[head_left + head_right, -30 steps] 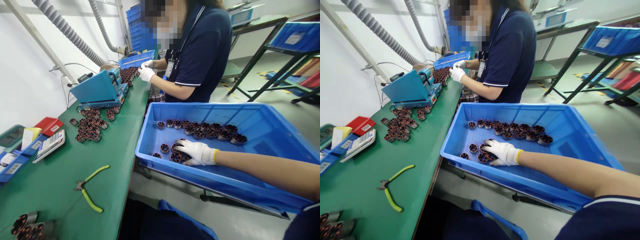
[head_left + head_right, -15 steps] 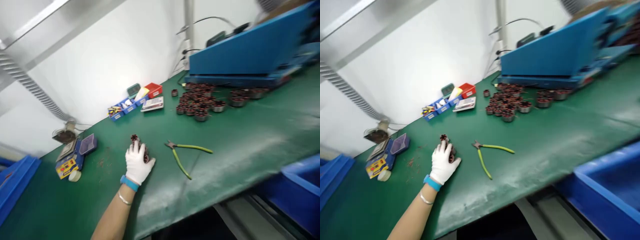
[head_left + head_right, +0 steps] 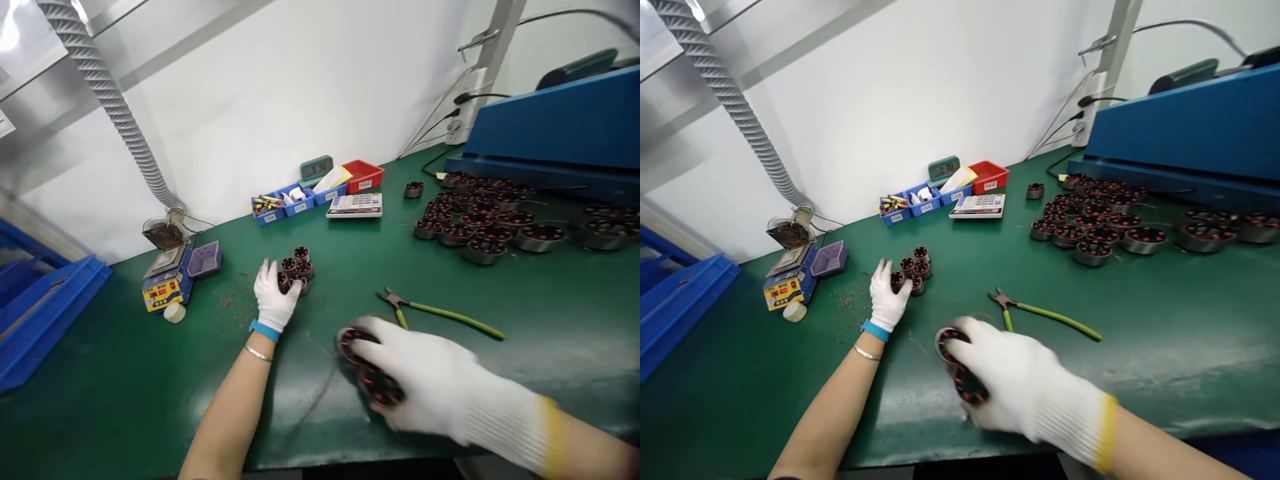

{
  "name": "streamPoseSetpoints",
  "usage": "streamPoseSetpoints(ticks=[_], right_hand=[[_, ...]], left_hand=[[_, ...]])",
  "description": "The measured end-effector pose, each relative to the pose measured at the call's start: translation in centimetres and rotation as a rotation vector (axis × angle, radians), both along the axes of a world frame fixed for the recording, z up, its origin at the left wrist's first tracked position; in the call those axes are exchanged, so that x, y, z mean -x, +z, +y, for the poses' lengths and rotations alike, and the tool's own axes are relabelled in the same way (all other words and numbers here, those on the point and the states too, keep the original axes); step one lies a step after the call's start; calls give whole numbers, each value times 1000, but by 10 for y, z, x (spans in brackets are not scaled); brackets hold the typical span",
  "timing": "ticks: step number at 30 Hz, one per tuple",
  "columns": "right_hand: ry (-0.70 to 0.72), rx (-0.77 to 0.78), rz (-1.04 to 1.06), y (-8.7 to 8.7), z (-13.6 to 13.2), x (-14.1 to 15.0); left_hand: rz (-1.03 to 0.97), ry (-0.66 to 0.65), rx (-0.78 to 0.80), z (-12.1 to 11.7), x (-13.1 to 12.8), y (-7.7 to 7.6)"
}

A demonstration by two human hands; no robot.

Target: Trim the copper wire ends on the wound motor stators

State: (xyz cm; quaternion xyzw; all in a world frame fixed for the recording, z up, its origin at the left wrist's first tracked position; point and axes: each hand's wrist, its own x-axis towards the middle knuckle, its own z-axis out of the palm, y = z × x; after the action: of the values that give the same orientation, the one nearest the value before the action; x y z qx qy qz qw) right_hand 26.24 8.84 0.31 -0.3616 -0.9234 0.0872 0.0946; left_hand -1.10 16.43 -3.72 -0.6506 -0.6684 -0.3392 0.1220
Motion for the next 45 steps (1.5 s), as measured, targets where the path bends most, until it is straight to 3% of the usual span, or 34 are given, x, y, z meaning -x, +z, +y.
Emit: streamPoseSetpoints(ticks=[4,6,8,11,14,17,20,22,25,26,29,33,38,40,42,45], right_hand=[[150,15,-68,17,33,76],[159,-21,24,18,41,82],[109,-69,145,14,46,68],[-136,-33,116,2,48,40],[-286,85,-11,-10,46,38],[-250,94,22,-16,42,59],[-184,93,42,-16,36,72],[-162,145,63,-16,29,68],[-198,332,121,-15,15,50],[-230,410,131,-15,12,44],[-262,552,159,-14,8,36],[-126,609,272,-9,12,47],[-29,913,490,-2,10,52],[-8,853,502,-2,-2,45],[92,576,456,-5,-20,36],[351,122,334,-13,-48,22]], left_hand=[[-58,-86,-25,-68,26,-8],[-73,-267,-2,-99,28,-6],[-65,-339,29,-117,23,-2],[3,-356,103,-117,5,5],[132,-358,213,-96,-7,7],[231,-374,259,-67,-2,7],[216,-282,230,-53,10,11],[127,-247,139,-62,13,14],[-141,-385,99,-100,2,17],[-236,-458,183,-113,-5,18],[-308,-450,439,-140,-26,17],[-230,-365,513,-142,-39,12],[-239,-446,493,-138,-39,3],[-171,-456,434,-137,-38,2],[-100,-452,428,-134,-37,3],[-6,-439,487,-130,-36,6]])
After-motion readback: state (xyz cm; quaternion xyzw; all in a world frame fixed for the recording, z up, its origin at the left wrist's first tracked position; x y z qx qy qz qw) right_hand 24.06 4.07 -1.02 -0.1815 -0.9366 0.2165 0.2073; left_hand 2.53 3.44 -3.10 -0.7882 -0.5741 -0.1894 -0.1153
